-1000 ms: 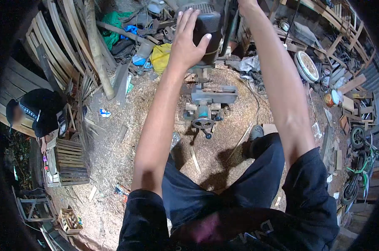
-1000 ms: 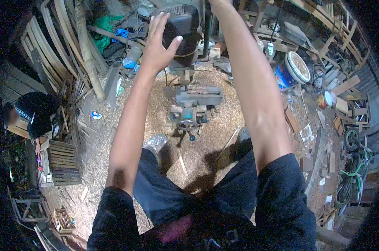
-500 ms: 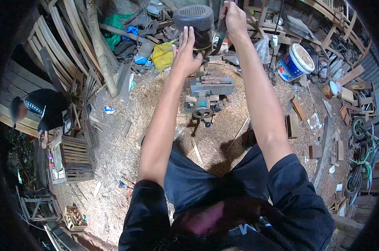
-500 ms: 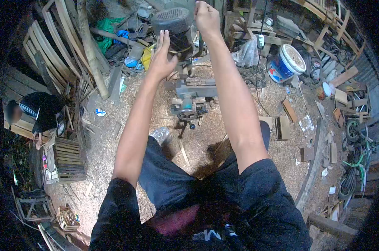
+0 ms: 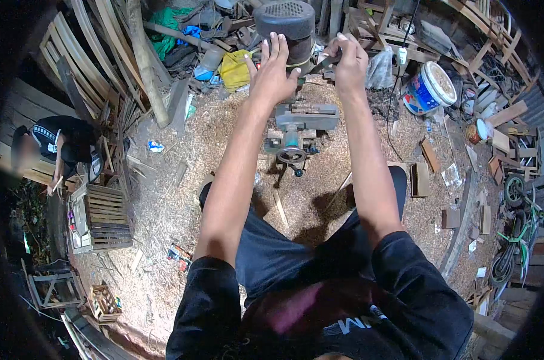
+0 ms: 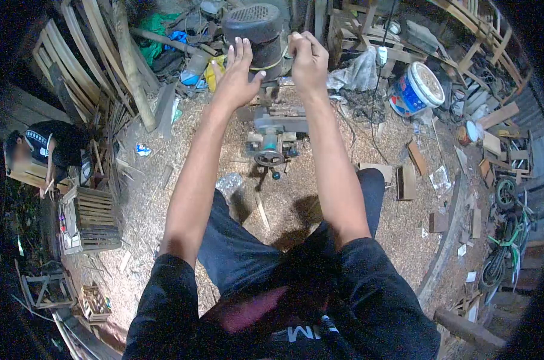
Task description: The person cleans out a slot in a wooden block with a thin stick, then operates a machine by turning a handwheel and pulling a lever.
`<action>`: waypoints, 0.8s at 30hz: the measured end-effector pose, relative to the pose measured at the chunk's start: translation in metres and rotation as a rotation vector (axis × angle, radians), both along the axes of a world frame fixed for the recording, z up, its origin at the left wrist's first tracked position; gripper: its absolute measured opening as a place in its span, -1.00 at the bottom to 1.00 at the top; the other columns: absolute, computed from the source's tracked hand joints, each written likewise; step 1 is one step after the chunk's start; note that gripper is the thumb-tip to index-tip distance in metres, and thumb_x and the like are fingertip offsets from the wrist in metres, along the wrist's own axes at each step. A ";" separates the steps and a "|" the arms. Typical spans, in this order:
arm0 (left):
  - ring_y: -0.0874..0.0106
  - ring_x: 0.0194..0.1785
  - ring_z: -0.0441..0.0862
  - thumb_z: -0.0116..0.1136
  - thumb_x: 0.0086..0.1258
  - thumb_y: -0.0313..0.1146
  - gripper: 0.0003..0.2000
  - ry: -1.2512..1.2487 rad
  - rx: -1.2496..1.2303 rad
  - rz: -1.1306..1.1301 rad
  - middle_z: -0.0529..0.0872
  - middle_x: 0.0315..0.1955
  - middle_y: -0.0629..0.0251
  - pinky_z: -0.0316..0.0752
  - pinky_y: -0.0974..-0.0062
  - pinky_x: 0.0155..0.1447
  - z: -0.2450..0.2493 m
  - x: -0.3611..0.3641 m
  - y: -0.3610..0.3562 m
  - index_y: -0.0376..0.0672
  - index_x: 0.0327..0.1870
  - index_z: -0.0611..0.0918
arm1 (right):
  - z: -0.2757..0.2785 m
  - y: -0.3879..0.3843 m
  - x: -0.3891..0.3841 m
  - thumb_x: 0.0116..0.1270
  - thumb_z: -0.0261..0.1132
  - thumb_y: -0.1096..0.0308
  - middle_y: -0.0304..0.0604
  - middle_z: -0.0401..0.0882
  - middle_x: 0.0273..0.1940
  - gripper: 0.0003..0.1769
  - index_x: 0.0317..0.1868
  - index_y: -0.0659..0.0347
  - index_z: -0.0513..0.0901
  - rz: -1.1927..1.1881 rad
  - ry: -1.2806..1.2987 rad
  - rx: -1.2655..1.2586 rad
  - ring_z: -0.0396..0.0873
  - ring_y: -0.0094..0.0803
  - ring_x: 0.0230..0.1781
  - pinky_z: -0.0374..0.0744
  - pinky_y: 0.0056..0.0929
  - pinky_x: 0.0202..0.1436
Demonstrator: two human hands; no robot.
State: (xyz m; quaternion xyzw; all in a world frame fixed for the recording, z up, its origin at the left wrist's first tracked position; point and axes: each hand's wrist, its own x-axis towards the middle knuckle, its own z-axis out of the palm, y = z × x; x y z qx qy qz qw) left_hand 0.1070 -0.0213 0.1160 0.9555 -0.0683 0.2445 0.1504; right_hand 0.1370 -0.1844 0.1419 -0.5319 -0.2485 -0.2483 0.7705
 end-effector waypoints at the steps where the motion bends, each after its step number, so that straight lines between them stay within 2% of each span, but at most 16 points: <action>1: 0.06 0.61 -0.09 0.17 0.31 -0.15 -0.11 0.011 -0.003 0.011 -0.12 0.58 0.11 -0.31 -0.36 0.50 -0.002 -0.002 -0.001 -0.17 0.57 -0.07 | -0.005 -0.003 -0.004 0.44 0.10 0.32 -0.40 0.34 -0.52 -0.68 -0.52 0.21 0.44 0.003 0.033 -0.028 0.23 -0.65 -0.47 0.21 -0.57 -0.39; 4: 0.06 0.61 -0.09 0.16 0.31 -0.13 -0.10 0.017 -0.004 0.031 -0.12 0.59 0.11 -0.31 -0.36 0.50 -0.002 -0.001 -0.006 -0.19 0.57 -0.08 | -0.012 -0.002 -0.021 0.44 0.10 0.33 -0.39 0.35 -0.49 -0.70 -0.49 0.22 0.44 0.001 0.044 -0.002 0.24 -0.65 -0.46 0.22 -0.58 -0.37; 8: 0.06 0.61 -0.09 0.16 0.31 -0.11 -0.09 0.045 -0.003 0.056 -0.14 0.59 0.12 -0.29 -0.36 0.50 -0.001 -0.001 -0.009 -0.18 0.57 -0.09 | -0.029 -0.006 -0.029 0.39 0.07 0.35 -0.32 0.38 -0.46 -0.75 -0.47 0.23 0.42 0.003 0.025 -0.034 0.31 -0.56 -0.34 0.29 -0.53 -0.16; 12: -0.01 0.59 -0.07 0.18 0.30 -0.07 -0.07 0.039 -0.028 0.038 -0.16 0.59 0.10 -0.25 -0.42 0.46 -0.002 0.002 -0.006 -0.12 0.58 -0.11 | -0.016 -0.015 -0.031 0.47 0.01 0.17 -0.27 0.41 -0.45 -0.61 -0.49 0.23 0.43 0.086 0.124 -0.144 0.35 -0.51 -0.33 0.31 -0.51 -0.16; 14: -0.02 0.59 -0.07 0.20 0.29 -0.09 -0.06 0.056 -0.029 0.025 -0.16 0.59 0.12 -0.25 -0.39 0.47 0.001 0.001 -0.004 -0.11 0.58 -0.11 | 0.006 -0.028 -0.029 0.50 0.00 0.07 -0.25 0.42 -0.49 -0.51 -0.53 0.23 0.44 0.121 0.313 -0.287 0.37 -0.47 -0.37 0.34 -0.47 -0.18; 18: 0.02 0.60 -0.08 0.23 0.28 -0.20 -0.08 0.022 -0.069 -0.039 -0.12 0.59 0.11 -0.23 -0.36 0.48 -0.005 -0.004 0.004 -0.10 0.58 -0.08 | 0.052 -0.034 0.003 0.52 -0.02 -0.12 -0.11 0.64 -0.35 -0.33 -0.53 0.28 0.59 0.156 0.708 -0.794 0.56 -0.25 -0.22 0.43 -0.44 0.04; 19: 0.03 0.60 -0.06 0.23 0.28 -0.23 -0.11 -0.012 -0.112 -0.065 -0.07 0.57 0.09 -0.20 -0.32 0.50 -0.012 -0.003 0.006 -0.09 0.57 -0.03 | 0.066 -0.024 0.009 0.47 0.05 -0.10 0.01 0.70 -0.31 -0.37 -0.43 0.36 0.65 0.173 0.737 -0.915 0.64 -0.03 -0.20 0.52 -0.33 0.05; 21: 0.06 0.59 -0.01 0.23 0.28 -0.29 -0.17 -0.074 -0.197 -0.111 0.03 0.55 0.06 -0.16 -0.24 0.52 -0.042 -0.009 0.015 -0.08 0.56 0.08 | 0.058 -0.009 0.028 0.42 0.11 -0.09 0.07 0.71 -0.31 -0.38 -0.33 0.43 0.65 -0.026 0.512 -1.272 0.66 0.03 -0.21 0.56 -0.23 -0.01; 22: 0.05 0.54 0.11 0.24 0.27 -0.29 -0.24 -0.131 -0.224 -0.110 0.20 0.47 0.01 -0.08 -0.12 0.53 -0.066 -0.012 0.021 -0.15 0.50 0.19 | 0.055 -0.004 0.035 0.39 0.13 -0.09 0.10 0.72 -0.31 -0.38 -0.29 0.47 0.66 -0.129 0.389 -1.442 0.67 0.05 -0.22 0.58 -0.18 -0.04; 23: 0.04 0.49 0.24 0.25 0.25 -0.29 -0.30 -0.184 -0.253 -0.108 0.37 0.38 -0.04 0.00 0.00 0.54 -0.096 -0.014 0.026 -0.22 0.44 0.30 | 0.062 -0.006 0.018 0.33 0.18 0.07 0.02 0.65 -0.51 -0.48 -0.50 0.45 0.65 -0.090 0.114 -1.537 0.62 -0.29 -0.45 0.54 -0.20 -0.29; 24: 0.04 0.40 0.36 0.25 0.26 -0.30 -0.35 -0.047 -0.314 -0.137 0.47 0.29 -0.07 0.14 0.08 0.49 -0.127 -0.014 0.034 -0.25 0.39 0.35 | 0.072 -0.005 0.007 0.29 0.18 0.10 0.04 0.66 -0.51 -0.50 -0.49 0.47 0.65 -0.045 0.253 -1.605 0.63 -0.24 -0.46 0.56 -0.19 -0.29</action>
